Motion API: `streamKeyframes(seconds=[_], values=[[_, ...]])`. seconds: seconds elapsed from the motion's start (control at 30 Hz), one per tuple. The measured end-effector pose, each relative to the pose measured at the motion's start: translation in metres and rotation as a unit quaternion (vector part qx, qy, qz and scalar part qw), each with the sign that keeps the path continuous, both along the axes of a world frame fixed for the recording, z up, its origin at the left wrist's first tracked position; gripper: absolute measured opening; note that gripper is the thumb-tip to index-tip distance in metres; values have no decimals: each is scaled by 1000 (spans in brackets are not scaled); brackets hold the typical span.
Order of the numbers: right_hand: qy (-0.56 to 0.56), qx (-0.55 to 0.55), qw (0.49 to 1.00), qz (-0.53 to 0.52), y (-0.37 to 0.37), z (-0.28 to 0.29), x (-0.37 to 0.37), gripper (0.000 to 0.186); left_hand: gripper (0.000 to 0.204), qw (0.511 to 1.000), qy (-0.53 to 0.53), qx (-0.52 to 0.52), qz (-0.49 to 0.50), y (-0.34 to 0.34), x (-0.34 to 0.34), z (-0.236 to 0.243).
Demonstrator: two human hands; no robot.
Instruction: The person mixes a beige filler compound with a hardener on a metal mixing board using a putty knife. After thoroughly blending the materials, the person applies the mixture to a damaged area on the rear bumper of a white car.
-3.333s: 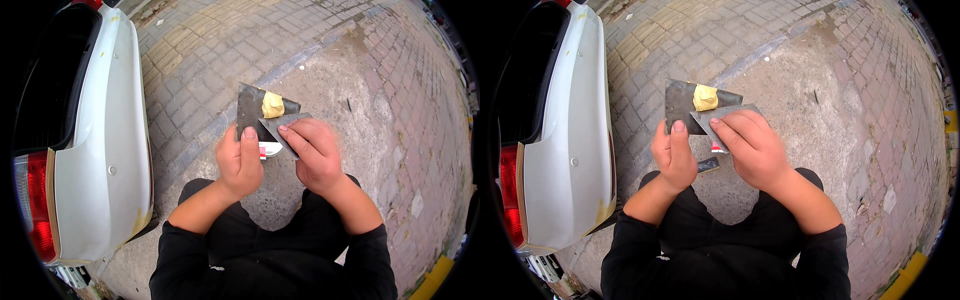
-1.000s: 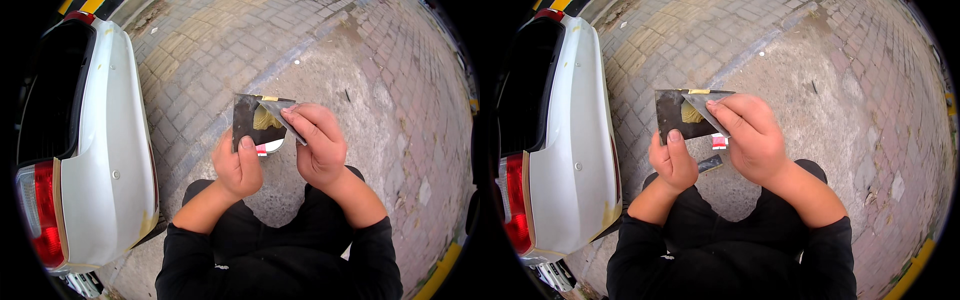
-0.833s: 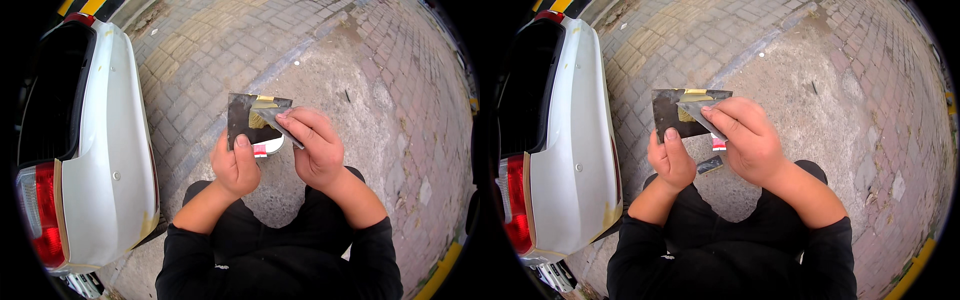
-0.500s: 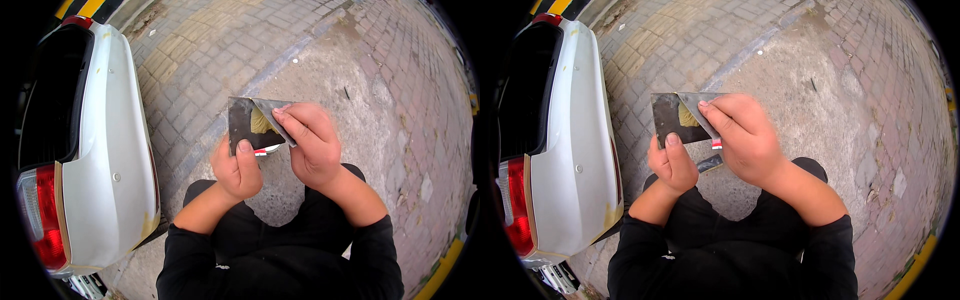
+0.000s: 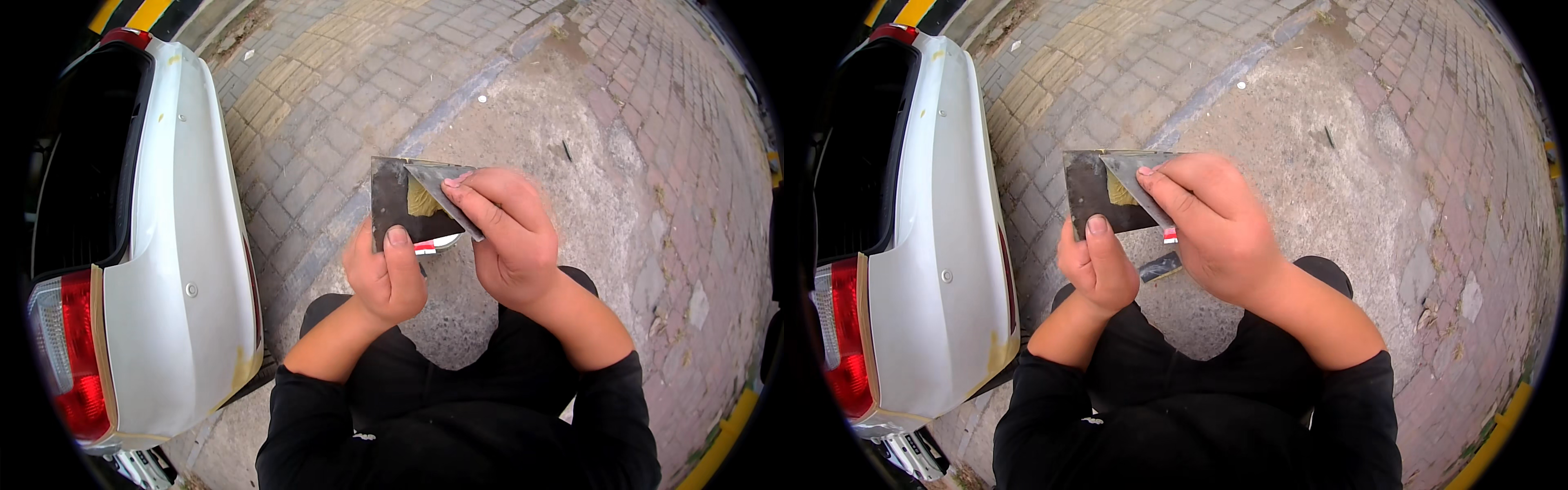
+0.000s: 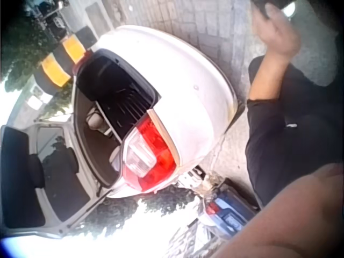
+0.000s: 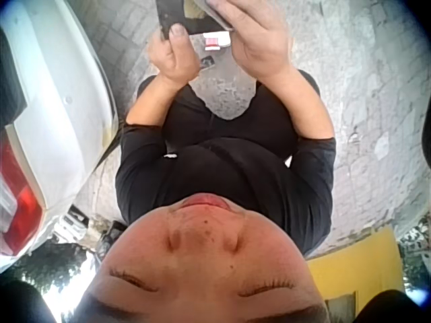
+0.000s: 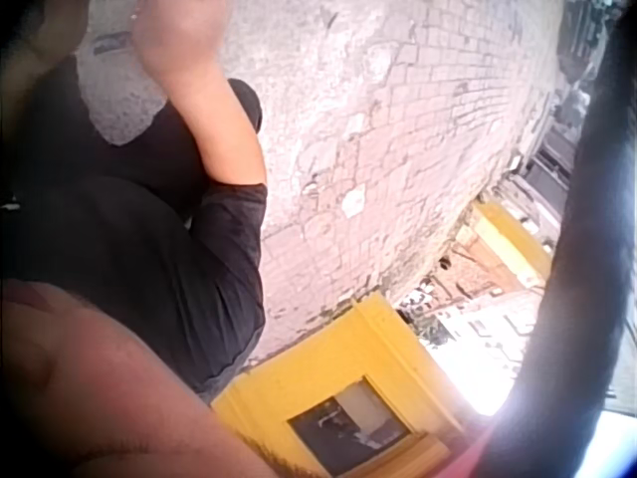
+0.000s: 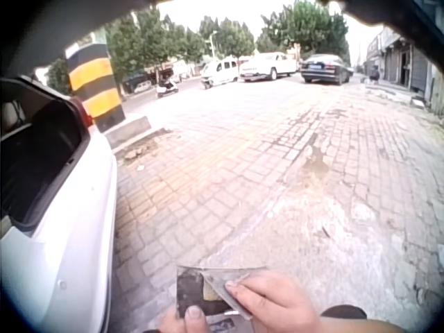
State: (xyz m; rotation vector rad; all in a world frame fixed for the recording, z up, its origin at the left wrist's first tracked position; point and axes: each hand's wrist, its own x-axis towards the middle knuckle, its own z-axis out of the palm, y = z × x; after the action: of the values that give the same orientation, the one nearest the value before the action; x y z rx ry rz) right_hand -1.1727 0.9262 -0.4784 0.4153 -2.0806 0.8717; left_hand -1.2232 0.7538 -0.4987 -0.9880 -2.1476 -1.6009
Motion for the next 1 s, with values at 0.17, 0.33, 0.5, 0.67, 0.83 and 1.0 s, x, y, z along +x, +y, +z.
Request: streamKeyframes(seconds=[0.17, 0.33, 0.5, 0.67, 0.83, 1.0], values=[[6, -7, 1000, 12, -1, 1, 0, 39, 24, 1000, 15, 15, -7, 2, -4, -1], [-3, 9, 1000, 27, -4, 1, 1, 35, 23, 999, -46, 23, 4, 1, 1, 1], [13, 29, 999, 18, -3, 3, -1, 35, 23, 992, -120, 47, -12, -3, 1, 2], [29, 77, 994, 68, 0, 17, 12, 35, 29, 926, -276, 213, -143, -15, -16, 4], [96, 98, 982, 126, -1, 16, 22, 27, 39, 753, -487, 337, -287, -14, -23, 27], [121, 38, 975, 181, -9, 10, 32, 29, 42, 633, -567, 392, -352, -11, -17, 30]])
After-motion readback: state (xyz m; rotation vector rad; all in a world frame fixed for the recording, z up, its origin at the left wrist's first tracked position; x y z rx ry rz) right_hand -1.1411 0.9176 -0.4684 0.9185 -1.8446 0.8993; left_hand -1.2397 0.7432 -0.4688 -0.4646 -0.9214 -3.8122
